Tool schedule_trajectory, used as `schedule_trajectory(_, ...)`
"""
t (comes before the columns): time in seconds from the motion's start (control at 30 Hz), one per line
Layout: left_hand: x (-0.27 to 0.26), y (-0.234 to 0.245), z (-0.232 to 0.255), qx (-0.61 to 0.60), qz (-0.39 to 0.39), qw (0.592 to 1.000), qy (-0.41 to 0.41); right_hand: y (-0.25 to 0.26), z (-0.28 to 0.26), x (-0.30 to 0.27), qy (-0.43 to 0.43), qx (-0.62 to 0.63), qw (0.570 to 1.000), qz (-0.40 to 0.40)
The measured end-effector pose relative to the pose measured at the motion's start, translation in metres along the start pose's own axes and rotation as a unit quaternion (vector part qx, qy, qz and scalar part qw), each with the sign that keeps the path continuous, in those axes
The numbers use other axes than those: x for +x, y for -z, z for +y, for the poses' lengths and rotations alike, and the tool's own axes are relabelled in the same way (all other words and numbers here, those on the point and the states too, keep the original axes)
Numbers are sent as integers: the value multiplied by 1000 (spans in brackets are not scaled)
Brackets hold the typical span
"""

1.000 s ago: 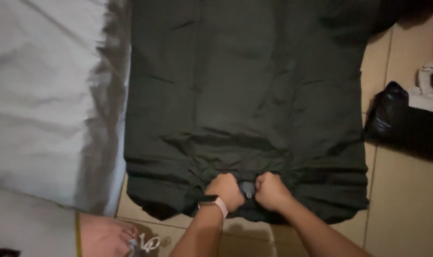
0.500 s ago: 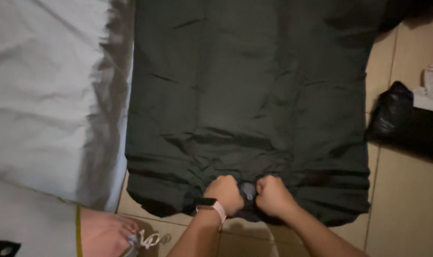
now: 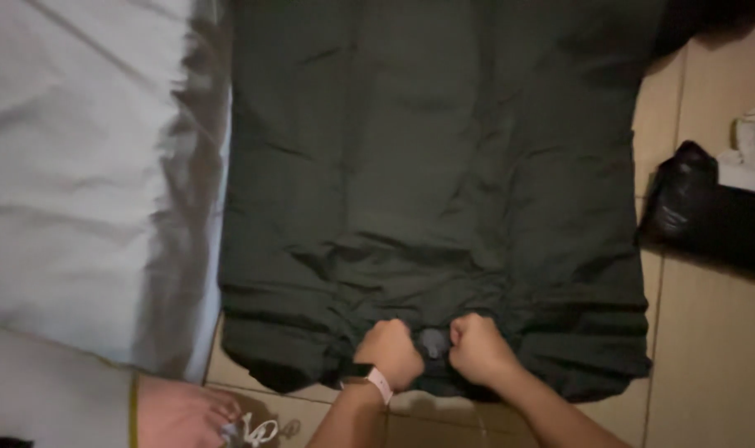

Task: Inflating a camping sleeping pad using the integrated manual pump mechanism.

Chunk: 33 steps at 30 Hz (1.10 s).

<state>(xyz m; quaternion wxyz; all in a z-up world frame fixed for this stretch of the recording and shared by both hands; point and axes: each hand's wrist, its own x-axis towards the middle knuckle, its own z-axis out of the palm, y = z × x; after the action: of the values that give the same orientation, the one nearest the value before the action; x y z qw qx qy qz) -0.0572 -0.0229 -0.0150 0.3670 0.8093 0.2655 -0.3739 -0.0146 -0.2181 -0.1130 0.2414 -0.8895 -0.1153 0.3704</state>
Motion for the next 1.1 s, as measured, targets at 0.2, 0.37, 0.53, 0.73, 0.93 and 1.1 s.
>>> schedule_trajectory(0.2,17,-17,-8,-10,-34,999,3,-11,7,3,-42,16,998,-38)
schedule_trajectory(0.37,-2,1,2,5,2,1000,-10,14,-18,-2,-34,-5,999,-30)
schedule_trajectory(0.53,44,-18,-16,34,-45,998,11,-12,4,19,-21,4,1000,-23)
schedule_trajectory(0.73,12,-7,-7,38,-25,999,20,1,-7,9,-19,-18,998,-55)
schedule_trajectory(0.93,13,-7,-3,-2,-10,1000,-11,-5,6,-2,-2,1,1000,-20)
schedule_trajectory(1.1,12,-16,-13,1,-40,999,10,-14,9,1,-31,11,997,-64)
